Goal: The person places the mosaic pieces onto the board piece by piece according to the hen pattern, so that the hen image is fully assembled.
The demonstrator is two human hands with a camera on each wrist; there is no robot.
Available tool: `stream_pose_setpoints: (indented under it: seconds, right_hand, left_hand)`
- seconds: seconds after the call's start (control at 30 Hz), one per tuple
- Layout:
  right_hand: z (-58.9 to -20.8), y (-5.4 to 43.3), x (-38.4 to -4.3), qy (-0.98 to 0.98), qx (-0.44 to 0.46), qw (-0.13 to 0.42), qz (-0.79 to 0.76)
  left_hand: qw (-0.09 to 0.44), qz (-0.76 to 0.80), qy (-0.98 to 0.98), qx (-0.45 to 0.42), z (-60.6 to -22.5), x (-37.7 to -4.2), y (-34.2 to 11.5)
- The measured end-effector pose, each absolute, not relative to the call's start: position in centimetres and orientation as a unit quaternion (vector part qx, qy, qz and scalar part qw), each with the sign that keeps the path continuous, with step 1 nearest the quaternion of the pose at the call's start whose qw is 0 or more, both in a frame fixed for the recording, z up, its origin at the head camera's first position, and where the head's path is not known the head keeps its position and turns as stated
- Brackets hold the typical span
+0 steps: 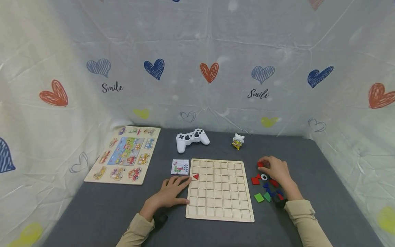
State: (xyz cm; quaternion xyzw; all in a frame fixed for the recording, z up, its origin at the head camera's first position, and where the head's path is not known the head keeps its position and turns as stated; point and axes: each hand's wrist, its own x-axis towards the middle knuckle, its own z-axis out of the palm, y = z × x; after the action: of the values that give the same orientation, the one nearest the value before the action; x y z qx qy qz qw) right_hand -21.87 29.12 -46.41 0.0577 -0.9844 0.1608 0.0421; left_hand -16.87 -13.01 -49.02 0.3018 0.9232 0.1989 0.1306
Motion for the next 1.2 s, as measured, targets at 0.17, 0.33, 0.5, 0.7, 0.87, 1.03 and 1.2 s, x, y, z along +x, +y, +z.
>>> stream_pose_setpoints:
  seconds: [0.17,0.33,0.5,0.7,0.87,1.03,1.2]
  right_hand:
    - [-46.0,27.8,-22.0,-0.981,0.070,0.055,0.173]
    - [-45.7,26.4,-22.2,-0.977,0.086,0.060,0.185]
    - [-45.5,25.0,-22.3,-0.976,0.096,0.058,0.187]
    - [-45.6,23.6,-22.3,-0.972,0.109,0.062,0.200]
    - [-45.8,22.4,-22.4,-0.968,0.123,0.055,0.211]
    - [-45.7,21.1,-22.5,-0.964,0.136,0.060,0.220]
    - [-45.7,20.0,-22.7,-0.961,0.150,0.061,0.226]
  left_hand:
    - [0.132,0.199,0.923,0.301,-49.0,-16.9,-12.9]
    - [0.138,0.202,0.922,0.300,-48.8,-16.8,-12.9]
    - [0.135,0.209,0.920,0.302,-49.0,-16.8,-13.0]
    - [0.128,0.203,0.924,0.298,-49.9,-16.9,-13.2]
    - [0.127,0.204,0.926,0.292,-50.2,-16.9,-13.3]
    - [0.129,0.208,0.925,0.291,-49.9,-16.8,-13.2]
    - [0.131,0.206,0.924,0.294,-49.2,-16.7,-13.0]
